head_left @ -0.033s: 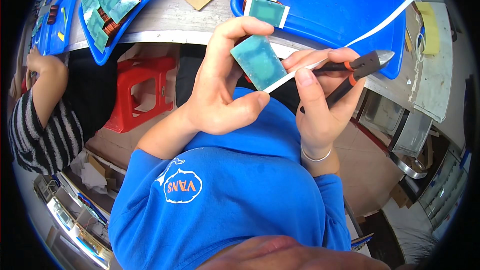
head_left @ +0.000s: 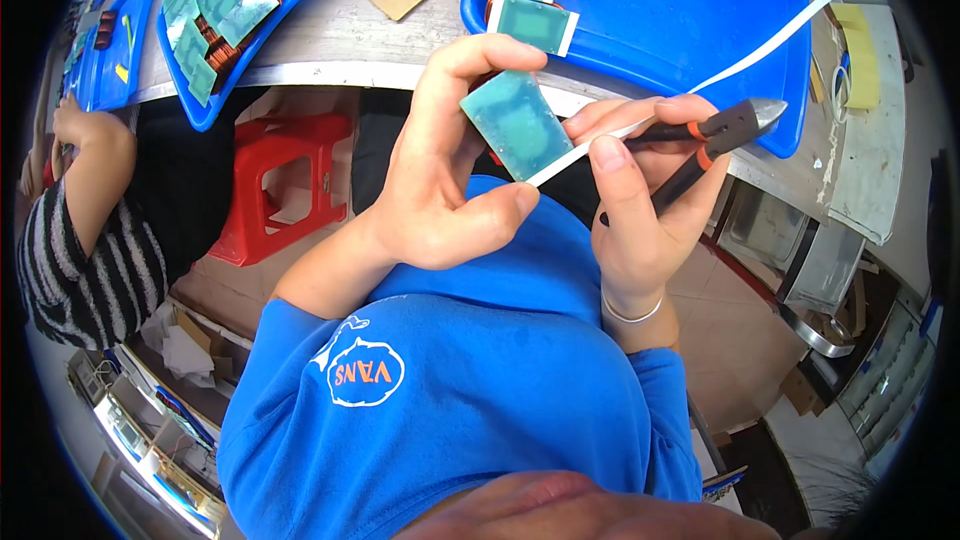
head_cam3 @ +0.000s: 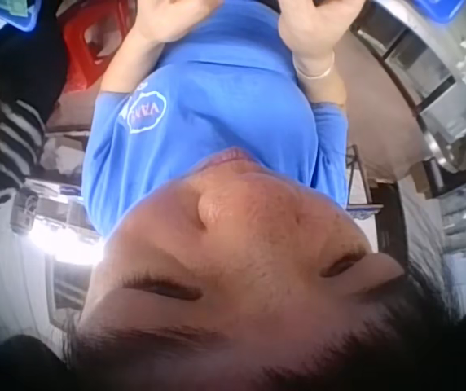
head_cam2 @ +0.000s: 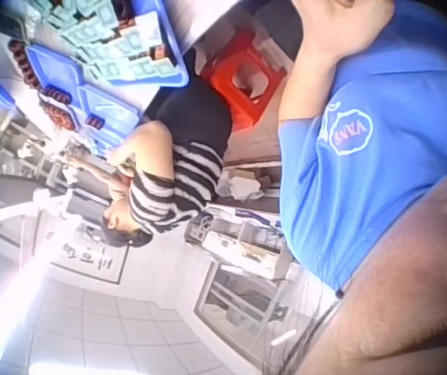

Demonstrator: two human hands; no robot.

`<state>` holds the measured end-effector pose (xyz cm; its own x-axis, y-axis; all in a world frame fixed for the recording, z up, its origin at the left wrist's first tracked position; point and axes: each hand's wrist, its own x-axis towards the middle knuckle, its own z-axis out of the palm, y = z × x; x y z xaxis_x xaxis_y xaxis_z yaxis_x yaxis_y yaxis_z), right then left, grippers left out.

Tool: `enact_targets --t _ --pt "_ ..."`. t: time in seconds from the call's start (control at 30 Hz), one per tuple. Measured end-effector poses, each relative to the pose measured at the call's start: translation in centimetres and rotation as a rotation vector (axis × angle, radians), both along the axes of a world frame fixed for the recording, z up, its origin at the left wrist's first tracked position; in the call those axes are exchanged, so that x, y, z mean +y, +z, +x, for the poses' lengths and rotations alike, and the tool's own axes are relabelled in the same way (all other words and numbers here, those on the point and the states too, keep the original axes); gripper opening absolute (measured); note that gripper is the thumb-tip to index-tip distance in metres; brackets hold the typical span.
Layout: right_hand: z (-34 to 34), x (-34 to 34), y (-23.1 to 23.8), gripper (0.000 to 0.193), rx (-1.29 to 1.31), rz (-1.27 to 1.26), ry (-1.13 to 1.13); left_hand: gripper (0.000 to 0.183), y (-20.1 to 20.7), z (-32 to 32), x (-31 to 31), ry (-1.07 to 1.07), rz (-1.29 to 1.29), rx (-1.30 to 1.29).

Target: Applying white insulating tape to copper wire coils using diagonal pliers on a workbench.

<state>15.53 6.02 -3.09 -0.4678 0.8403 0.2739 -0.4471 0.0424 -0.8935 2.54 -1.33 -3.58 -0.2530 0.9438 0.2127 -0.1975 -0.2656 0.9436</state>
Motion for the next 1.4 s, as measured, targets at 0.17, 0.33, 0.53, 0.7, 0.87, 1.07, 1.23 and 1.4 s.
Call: enact_targets --t 0.17,0.33,0.53,0.7,0.87,1.07,1.23,1.4 --pt "-0.1 -0.1 -0.2 0.035 -0.008 0.004 -0.014 0.067 -0.1 0.0 0.0 0.007 -0.016 -0.009" --pt "0.0 0.1 -0.5 0.044 -0.126 0.107 0.016 0.067 0.1 -0.2 -0.1 0.048 -0.040 -0.075" --pt "2.3 -0.1 0.6 0.052 -0.297 0.244 0.097 0.063 0.5 -1.9 0.1 0.100 0.024 -0.072" --pt "2.1 -0.1 0.6 0.041 -0.572 0.454 0.169 0.053 0.3 -2.3 0.0 0.133 0.100 0.035" --pt "2.0 -0.3 0.1 0.042 -0.574 0.470 0.149 0.052 0.2 -2.5 -0.1 0.163 0.113 0.060" --pt "1.7 -0.3 0.5 0.043 -0.577 0.487 0.138 0.051 0.0 -2.5 -0.1 0.160 0.162 0.123" --pt "1.6 -0.1 0.1 0.043 -0.557 0.566 0.111 0.048 -0.2 -2.8 0.0 0.158 0.196 0.229" --pt "1.8 0.0 0.1 0.043 -0.630 0.645 0.078 0.050 -0.2 -2.9 0.0 0.190 0.184 0.339"
